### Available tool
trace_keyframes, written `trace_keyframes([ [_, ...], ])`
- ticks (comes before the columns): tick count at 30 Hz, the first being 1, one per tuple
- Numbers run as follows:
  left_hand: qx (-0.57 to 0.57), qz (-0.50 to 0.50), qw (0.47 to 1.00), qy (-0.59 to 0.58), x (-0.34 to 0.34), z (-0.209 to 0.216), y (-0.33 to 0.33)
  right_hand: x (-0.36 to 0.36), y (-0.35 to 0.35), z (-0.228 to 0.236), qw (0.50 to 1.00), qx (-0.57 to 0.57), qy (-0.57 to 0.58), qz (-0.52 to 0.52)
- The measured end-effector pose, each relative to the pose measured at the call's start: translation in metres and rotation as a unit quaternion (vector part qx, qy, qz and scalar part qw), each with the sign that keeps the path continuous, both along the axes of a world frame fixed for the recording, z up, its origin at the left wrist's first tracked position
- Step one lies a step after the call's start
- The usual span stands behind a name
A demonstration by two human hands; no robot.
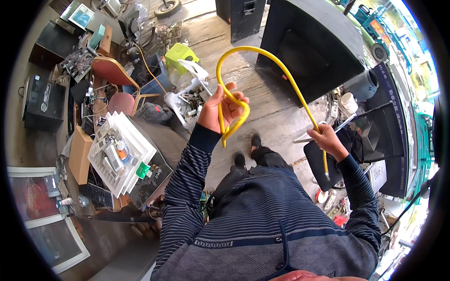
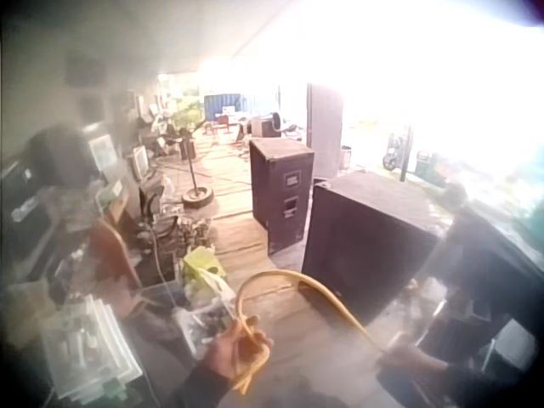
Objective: The person gathers a yellow extension cord and a wrench from a cluttered workshop floor, coils the cord, and walks to a green three-wheeled vehicle. They place the cord and wrench in the vehicle's cargo bed, then retrieve a multimeter from a tool bag and place it in the bed as well. Finally, they lift a large white appliance unit and load it into the vehicle.
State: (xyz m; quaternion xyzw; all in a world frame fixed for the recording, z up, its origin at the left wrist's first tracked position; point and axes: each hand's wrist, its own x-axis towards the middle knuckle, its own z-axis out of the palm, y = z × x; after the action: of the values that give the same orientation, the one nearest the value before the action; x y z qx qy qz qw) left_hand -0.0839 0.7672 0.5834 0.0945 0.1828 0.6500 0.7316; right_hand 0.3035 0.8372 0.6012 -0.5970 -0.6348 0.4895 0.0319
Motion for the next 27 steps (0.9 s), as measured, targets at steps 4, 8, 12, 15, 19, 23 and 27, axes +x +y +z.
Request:
trace_keyframes([
  [4,-0.018,0.043,0.997,0.067,-0.017,-0.004,0.045,-0.021,0.048,-0.024,0.966,0.050,0.253,-0.004],
  [8,0.001,0.056,0.994,0.095,-0.054,-0.018,0.102,-0.069,0.091,0.000,0.948,0.168,0.240,0.124],
  [12,0.017,0.131,0.983,0.125,-0.084,-0.009,0.175,-0.124,0.144,0.034,0.893,0.168,0.187,0.373],
  [15,-0.024,0.127,0.944,0.304,-0.103,0.005,0.235,-0.158,0.186,0.051,0.890,0.111,0.254,0.362],
  [19,-0.046,0.000,0.871,0.488,-0.123,0.037,0.289,-0.188,0.261,0.054,0.898,0.070,0.334,0.278],
  [23,-0.009,0.027,0.731,0.682,-0.136,0.023,0.338,-0.228,0.333,0.049,0.915,-0.040,0.389,0.103],
  [27,0.128,-0.096,0.467,0.870,-0.160,0.044,0.365,-0.278,0.420,0.065,0.893,0.219,0.374,0.122],
])
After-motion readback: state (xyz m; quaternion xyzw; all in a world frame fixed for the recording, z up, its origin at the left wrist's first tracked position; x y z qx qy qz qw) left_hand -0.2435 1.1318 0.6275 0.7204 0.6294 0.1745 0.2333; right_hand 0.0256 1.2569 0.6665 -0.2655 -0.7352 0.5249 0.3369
